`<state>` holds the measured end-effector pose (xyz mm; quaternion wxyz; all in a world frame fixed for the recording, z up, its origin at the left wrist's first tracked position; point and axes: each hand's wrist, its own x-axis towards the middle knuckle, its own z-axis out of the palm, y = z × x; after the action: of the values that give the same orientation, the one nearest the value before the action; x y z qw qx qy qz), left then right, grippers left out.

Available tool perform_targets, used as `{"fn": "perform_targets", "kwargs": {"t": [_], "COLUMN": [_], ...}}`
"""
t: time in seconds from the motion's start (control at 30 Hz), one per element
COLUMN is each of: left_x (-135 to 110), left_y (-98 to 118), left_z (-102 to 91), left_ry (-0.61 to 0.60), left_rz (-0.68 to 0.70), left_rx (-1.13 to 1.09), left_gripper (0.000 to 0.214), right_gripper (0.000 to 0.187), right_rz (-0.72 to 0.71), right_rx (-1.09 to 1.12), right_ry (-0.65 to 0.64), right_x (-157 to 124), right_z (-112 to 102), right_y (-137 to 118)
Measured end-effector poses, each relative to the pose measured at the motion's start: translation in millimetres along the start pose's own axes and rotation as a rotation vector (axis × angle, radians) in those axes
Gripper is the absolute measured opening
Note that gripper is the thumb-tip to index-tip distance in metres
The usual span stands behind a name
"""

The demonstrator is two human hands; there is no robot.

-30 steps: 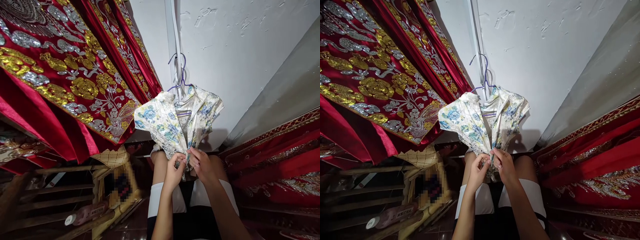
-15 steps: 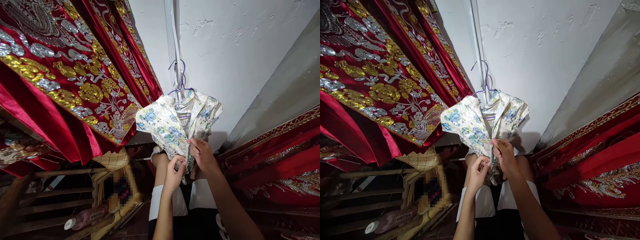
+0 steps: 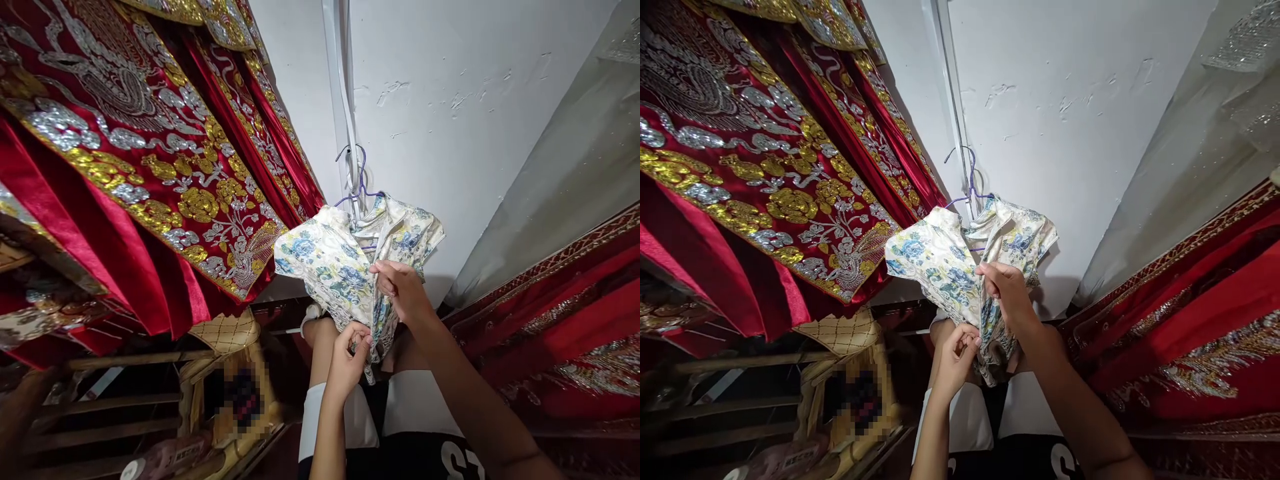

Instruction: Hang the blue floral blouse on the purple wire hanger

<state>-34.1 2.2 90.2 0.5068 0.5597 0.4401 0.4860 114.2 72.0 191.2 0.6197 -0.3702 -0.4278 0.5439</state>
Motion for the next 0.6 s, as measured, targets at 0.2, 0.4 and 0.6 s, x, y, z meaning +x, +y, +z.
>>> {"fn": "perform_targets", "kwargs": {"t": [0.2,0.4,0.6], "left_x": [0,-2,-2], "left_y": [-6,-15,-1], "left_z": [-3.1,-7.9,-9.1], "left_ry": [0.017,-0.003,-0.005], "left_rz": [0.021,0.004,-0.012], "left_rx": [0.054,0.076,0.075], "left_gripper": [0.033,0.034,0.039], "right_gripper": [0.036,0.041,0.041], "right_rz": [-0.028,-0.099,-0.125], "right_rx": [-0.018,-0.015,0.000], "right_ry": [0.015,-0.017,-0.013], "right_x": [20,41,55], "right_z": [4,15,24], "right_y": [-11,-22,-36]}}
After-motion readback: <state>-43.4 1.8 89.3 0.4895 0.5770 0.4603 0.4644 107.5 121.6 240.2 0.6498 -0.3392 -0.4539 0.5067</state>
